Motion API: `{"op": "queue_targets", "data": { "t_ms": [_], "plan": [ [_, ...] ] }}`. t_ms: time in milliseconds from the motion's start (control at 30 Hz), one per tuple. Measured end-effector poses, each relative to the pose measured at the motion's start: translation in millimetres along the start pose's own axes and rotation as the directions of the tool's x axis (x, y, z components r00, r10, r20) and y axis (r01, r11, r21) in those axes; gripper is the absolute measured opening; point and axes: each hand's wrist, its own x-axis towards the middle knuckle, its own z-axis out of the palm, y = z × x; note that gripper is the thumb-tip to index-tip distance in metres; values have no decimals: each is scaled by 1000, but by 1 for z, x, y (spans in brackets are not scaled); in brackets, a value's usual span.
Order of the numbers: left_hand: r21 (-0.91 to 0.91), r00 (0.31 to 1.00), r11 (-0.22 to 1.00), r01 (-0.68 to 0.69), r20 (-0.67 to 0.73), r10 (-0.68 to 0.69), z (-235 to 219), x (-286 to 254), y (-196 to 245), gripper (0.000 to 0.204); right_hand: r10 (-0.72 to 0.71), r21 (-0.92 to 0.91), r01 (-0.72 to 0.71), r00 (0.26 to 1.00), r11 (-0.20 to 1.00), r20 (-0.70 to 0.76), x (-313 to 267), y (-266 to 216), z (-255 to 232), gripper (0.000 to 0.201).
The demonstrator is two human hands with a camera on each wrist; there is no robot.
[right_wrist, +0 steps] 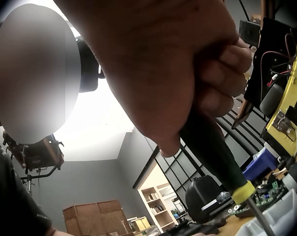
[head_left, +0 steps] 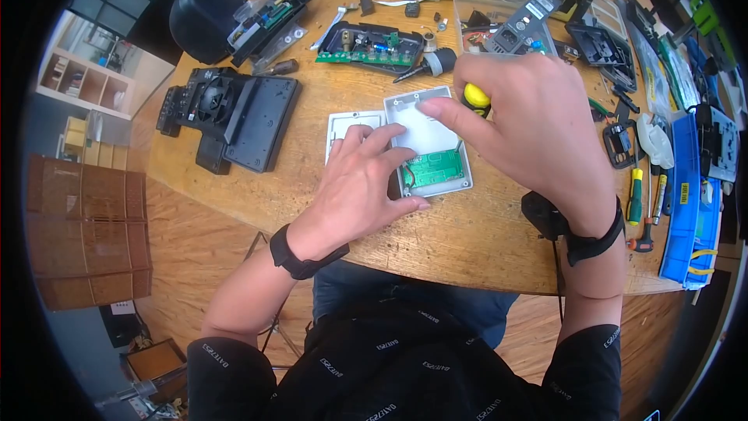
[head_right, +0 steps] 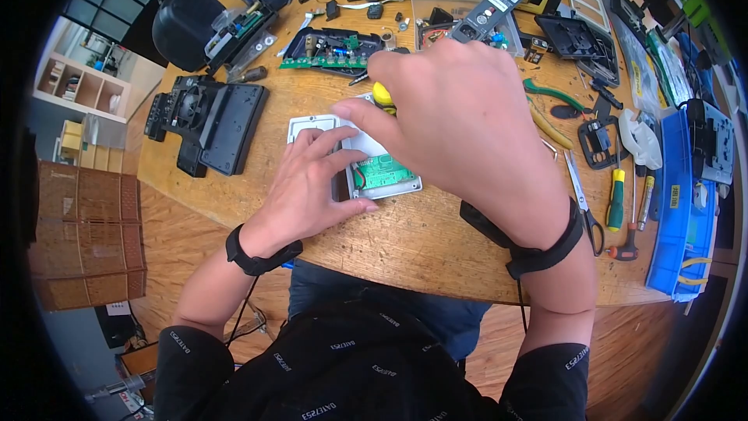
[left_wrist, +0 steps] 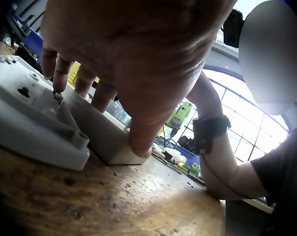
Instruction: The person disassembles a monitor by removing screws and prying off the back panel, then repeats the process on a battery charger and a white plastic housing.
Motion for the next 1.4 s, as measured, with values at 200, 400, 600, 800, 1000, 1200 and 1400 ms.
{"op": "queue_targets", "data": {
  "t_ms": [200,400,600,800,1000,1200,1400],
  "plan": [
    [15,1000,1000,13,19,-13,-1,1,1,61,-149,73,166,968,983,-204,0,-2,1,25],
    [31,999,999,18,43,-19,-3,1,2,61,-38,21,41,995,999,-96,1,0,3,26],
    [37,999,999,11,45,-13,-3,1,1,61,-129,11,132,982,991,-139,-1,-4,-1,20],
    [46,999,999,-8,43,6,-6,5,5,61,-93,102,112,980,988,-176,-2,-2,5,17],
    [86,997,996,-37,69,31,-5,7,6,59,-101,148,108,994,983,-52,-1,0,9,23],
    [59,994,998,-30,105,24,0,8,4,59,-155,208,175,982,962,-110,-3,-6,-2,16],
    [62,993,996,-56,111,49,-2,11,4,60,-118,233,150,982,961,-146,2,1,12,18]
  ]
}}
